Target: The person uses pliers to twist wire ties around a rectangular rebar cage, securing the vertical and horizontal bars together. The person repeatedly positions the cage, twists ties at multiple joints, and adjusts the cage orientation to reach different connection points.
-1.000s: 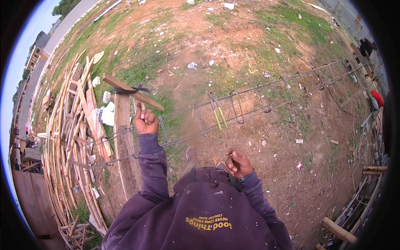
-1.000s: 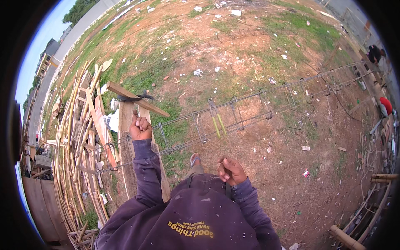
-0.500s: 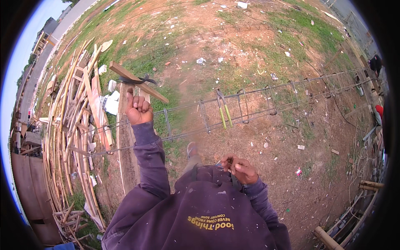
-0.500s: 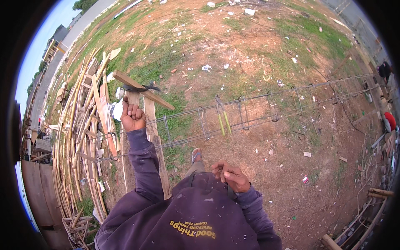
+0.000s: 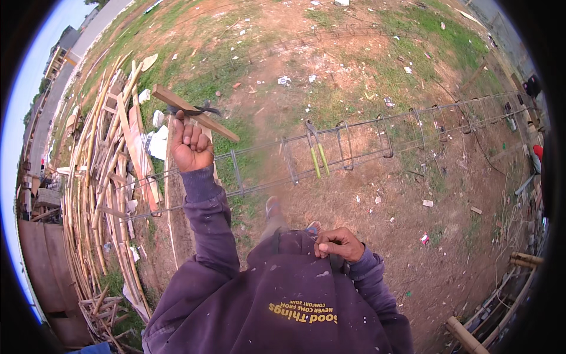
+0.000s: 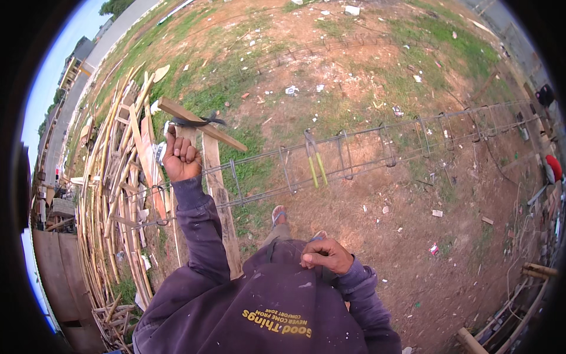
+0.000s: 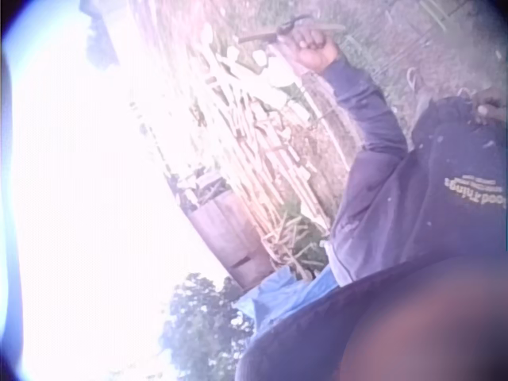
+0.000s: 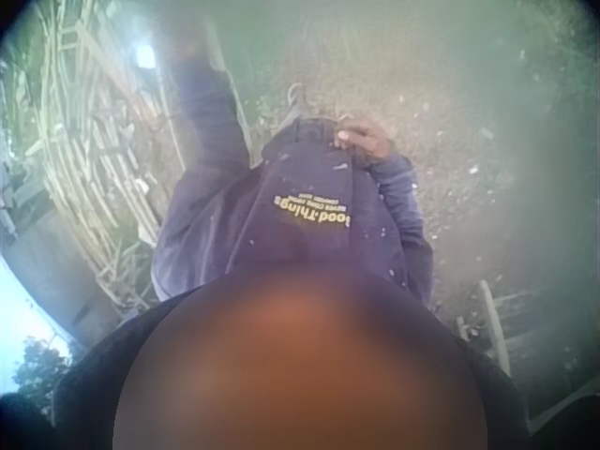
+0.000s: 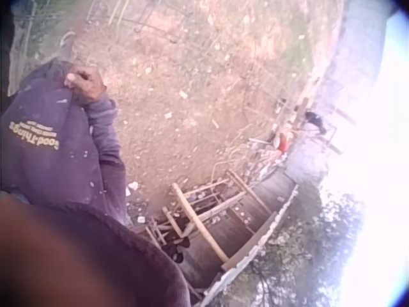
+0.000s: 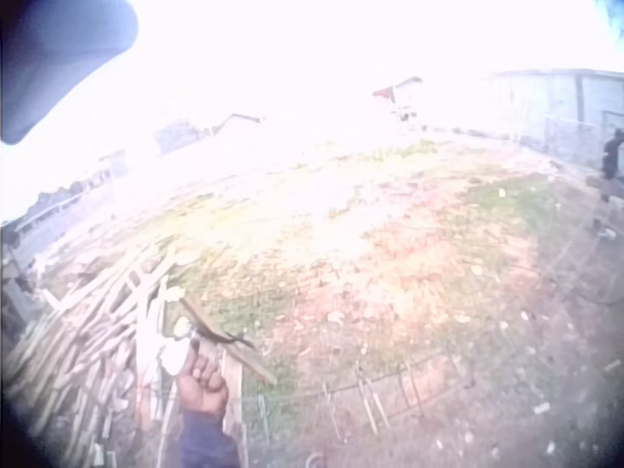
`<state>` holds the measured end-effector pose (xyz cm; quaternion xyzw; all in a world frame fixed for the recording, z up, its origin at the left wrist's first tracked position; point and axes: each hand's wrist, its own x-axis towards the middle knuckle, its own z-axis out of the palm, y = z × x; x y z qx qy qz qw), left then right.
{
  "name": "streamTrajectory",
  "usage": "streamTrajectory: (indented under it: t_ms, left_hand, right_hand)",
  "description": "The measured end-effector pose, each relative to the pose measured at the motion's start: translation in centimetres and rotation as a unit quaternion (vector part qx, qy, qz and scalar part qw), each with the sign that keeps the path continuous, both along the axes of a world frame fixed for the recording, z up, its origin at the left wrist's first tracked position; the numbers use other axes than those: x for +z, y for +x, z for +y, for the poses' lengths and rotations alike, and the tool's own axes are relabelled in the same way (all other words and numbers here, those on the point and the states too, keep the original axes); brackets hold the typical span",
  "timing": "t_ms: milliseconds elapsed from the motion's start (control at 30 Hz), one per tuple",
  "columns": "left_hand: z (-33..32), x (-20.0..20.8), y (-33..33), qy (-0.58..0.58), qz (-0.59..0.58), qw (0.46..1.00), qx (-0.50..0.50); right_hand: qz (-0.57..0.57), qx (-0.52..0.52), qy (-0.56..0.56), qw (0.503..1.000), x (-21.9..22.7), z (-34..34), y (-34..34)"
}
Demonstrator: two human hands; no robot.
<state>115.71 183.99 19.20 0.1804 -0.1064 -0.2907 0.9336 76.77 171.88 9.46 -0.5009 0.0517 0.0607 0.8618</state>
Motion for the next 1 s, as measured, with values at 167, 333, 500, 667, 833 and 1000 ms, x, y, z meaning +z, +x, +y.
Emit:
streamTrajectory:
  t_ms: [167, 333, 500, 667, 833, 1000]
  left_hand:
    - [-1.1, -0.8, -1.5, 0.004, -0.002, 0.999, -0.052]
    - [-0.8, -1.4, -0.6, 0.050, -0.022, 0.998, 0.004]
    - [-2.2, -6.5, -7.4, 0.261, -0.076, 0.956, 0.106]
    - [-2.3, -15.4, -18.5, 0.434, -0.179, 0.871, -0.142]
    - [-0.1, -20.7, -15.5, 0.482, -0.191, 0.830, -0.204]
    - [-1.2, -22.0, -13.6, 0.485, -0.100, 0.828, -0.262]
  right_hand:
    - [0.020, 0.017, 0.084, 0.996, -0.3, -1.1, 0.6]
    - [0.063, 0.061, -0.127, 0.988, -1.2, -2.7, 1.4]
    - [-0.003, 0.020, -0.424, 0.905, -2.9, -4.0, 2.2]
    - [0.108, -0.106, 0.109, 0.982, -8.5, -0.9, 6.9]
    - [0.256, -0.181, 0.043, 0.949, -12.4, 3.3, 8.7]
    - [0.172, -0.341, -0.082, 0.921, -14.5, 6.1, 12.5]
